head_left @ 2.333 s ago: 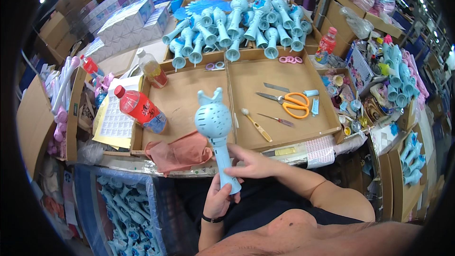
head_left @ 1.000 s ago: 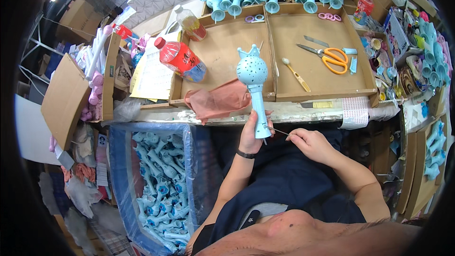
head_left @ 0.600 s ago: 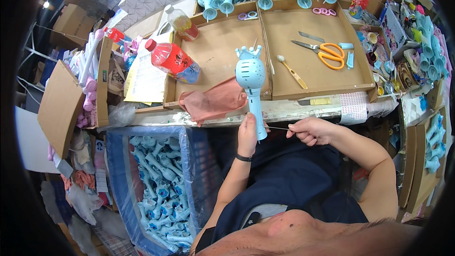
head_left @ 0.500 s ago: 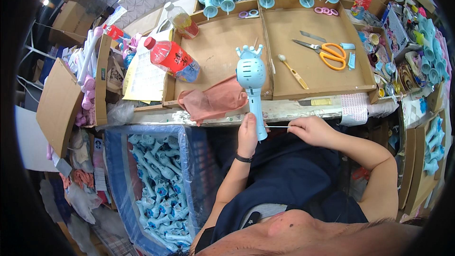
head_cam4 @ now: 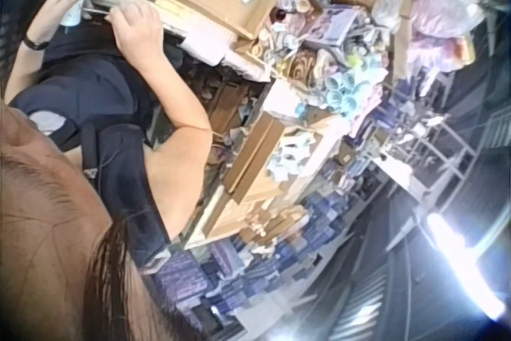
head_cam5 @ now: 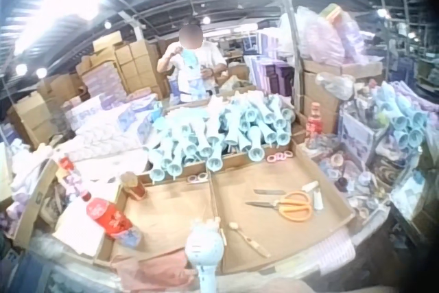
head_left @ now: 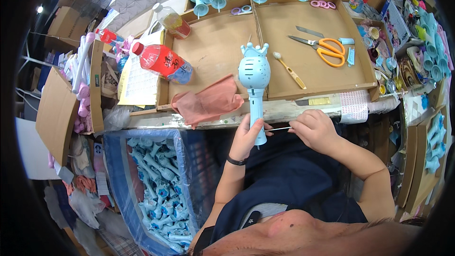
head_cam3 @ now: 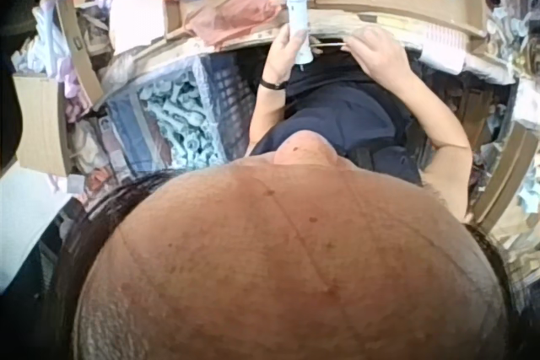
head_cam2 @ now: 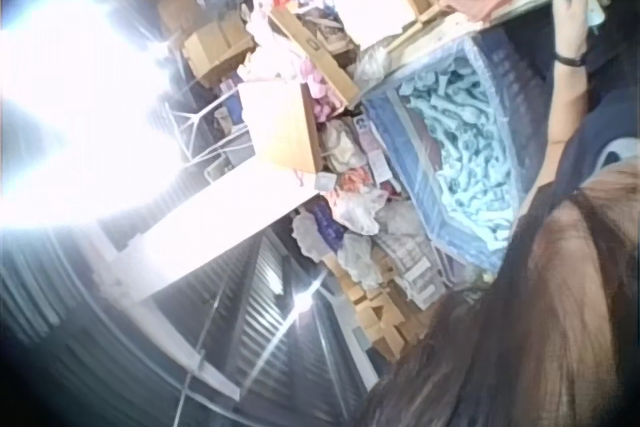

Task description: The person picks light-blue plastic toy wands from a large bin, wipes each with a pink cloth, and uses a screwdriver to tighten a screw on the handle. The person then places the finished wands into a cardboard tray on the table.

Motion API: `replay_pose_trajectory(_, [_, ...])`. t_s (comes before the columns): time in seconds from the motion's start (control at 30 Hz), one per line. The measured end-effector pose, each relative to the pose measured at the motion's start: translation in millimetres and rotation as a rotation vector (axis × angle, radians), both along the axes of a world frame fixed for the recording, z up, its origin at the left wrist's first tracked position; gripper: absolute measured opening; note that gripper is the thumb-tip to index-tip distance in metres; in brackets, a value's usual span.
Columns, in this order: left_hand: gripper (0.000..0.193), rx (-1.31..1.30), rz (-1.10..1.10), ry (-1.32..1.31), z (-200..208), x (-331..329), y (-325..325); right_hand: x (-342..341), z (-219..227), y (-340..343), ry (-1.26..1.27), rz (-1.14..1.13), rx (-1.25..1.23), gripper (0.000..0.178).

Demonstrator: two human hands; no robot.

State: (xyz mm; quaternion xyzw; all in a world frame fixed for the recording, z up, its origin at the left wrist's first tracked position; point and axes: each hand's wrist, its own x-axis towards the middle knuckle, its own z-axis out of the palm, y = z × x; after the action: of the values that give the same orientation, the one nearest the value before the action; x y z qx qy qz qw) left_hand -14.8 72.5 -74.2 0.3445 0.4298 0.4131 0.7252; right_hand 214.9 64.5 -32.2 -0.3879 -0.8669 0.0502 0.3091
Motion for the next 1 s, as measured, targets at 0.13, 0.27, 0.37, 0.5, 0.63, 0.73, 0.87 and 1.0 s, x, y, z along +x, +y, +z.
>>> replay_pose_trajectory(0.13, [0.023,0.018,0.039,-0.060,-3.5,6.2,1.8,1.8,-3.9,-9.7,0.010,-0.071,-0.008,0.017])
replay_pose_trajectory(0.27, [0.018,-0.021,0.080,-0.185,-5.6,8.7,3.4,-1.8,-7.0,-33.3,0.110,-0.192,-0.329,0.019])
replay_pose_trajectory(0.37, [0.018,0.003,0.081,-0.194,-4.5,7.6,2.9,-3.1,-8.3,-41.6,0.110,-0.160,-0.348,0.019])
replay_pose_trajectory(0.5, [0.018,-0.014,0.073,-0.162,-2.5,5.9,1.0,2.1,-7.7,-38.4,0.097,-0.081,-0.320,0.018])
replay_pose_trajectory(0.63, [0.018,-0.027,0.068,-0.158,-0.7,8.4,-0.2,-0.1,-10.4,-41.7,0.098,-0.082,-0.347,0.017])
replay_pose_trajectory(0.73, [0.020,0.003,0.138,-0.132,0.5,16.7,0.9,-9.8,-19.9,-49.3,0.122,-0.154,-0.385,0.016])
replay_pose_trajectory(0.87, [0.023,0.000,0.259,-0.266,1.5,33.7,0.1,-29.4,-38.7,-60.8,0.479,-0.238,-0.594,0.013])
replay_pose_trajectory(1.0, [0.030,0.006,0.241,-0.385,-0.9,38.8,-2.9,-34.1,-47.6,-61.4,0.598,-0.189,-0.959,0.017])
